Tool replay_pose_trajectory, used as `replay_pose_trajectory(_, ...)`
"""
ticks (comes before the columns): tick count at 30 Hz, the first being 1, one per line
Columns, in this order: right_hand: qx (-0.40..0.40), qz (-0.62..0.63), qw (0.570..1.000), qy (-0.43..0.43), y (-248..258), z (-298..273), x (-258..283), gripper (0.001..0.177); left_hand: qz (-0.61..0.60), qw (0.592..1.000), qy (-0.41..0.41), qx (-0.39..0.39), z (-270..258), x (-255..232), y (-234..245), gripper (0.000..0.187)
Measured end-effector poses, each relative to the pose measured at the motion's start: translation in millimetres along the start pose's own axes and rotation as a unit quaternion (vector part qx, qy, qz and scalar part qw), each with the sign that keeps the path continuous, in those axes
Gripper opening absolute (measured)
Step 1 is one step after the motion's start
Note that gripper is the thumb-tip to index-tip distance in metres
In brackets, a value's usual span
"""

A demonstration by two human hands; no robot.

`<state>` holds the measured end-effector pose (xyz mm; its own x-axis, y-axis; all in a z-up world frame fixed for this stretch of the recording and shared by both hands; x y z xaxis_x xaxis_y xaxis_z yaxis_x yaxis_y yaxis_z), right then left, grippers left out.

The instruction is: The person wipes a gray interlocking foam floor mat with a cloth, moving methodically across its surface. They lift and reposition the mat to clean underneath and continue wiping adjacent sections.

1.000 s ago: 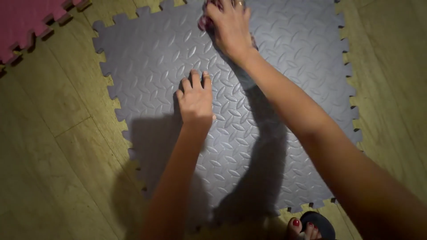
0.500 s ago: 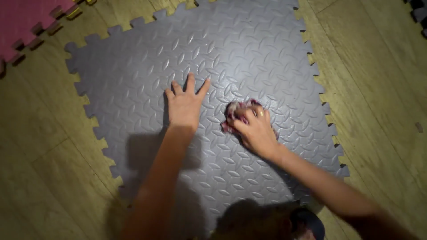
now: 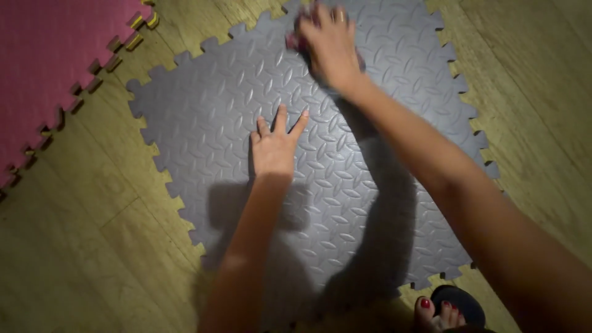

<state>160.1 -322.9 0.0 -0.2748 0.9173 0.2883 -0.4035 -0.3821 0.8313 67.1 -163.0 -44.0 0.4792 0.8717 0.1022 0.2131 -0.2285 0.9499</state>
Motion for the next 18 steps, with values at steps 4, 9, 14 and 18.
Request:
replay_pose_trajectory(4, 0.050, -0.022, 0.999, 0.006, 38, -86, 21, 0.036, 0.030, 0.999, 0.009, -0.013, 3, -2, -2, 0.075)
replay_pose_trajectory(9, 0.087, -0.007, 0.996, 0.004, 111, -202, 42, 0.031, 0.023, 0.998, 0.048, 0.032, 3, -40, 11, 0.062)
replay_pose_trajectory(14, 0.109, -0.029, 0.993, -0.023, 110, -197, 0, 0.030, -0.088, 0.996, -0.025, 0.010, 16, -129, 29, 0.094)
replay_pose_trajectory(18, 0.041, -0.050, 0.997, -0.029, 86, -118, -66, 0.031, -0.015, 0.997, -0.011, -0.078, 25, -145, 26, 0.081)
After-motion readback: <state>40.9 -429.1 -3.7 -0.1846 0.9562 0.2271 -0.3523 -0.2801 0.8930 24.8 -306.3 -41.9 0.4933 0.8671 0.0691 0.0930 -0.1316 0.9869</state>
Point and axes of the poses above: each hand's wrist, its own z-axis towards the middle knuckle, its own y-axis out of the back of the hand, x = y × z, the point moved 9 cm from there along z, towards the middle knuckle, and after that the axes turned 6 degrees about y, right-handed, at the moved point
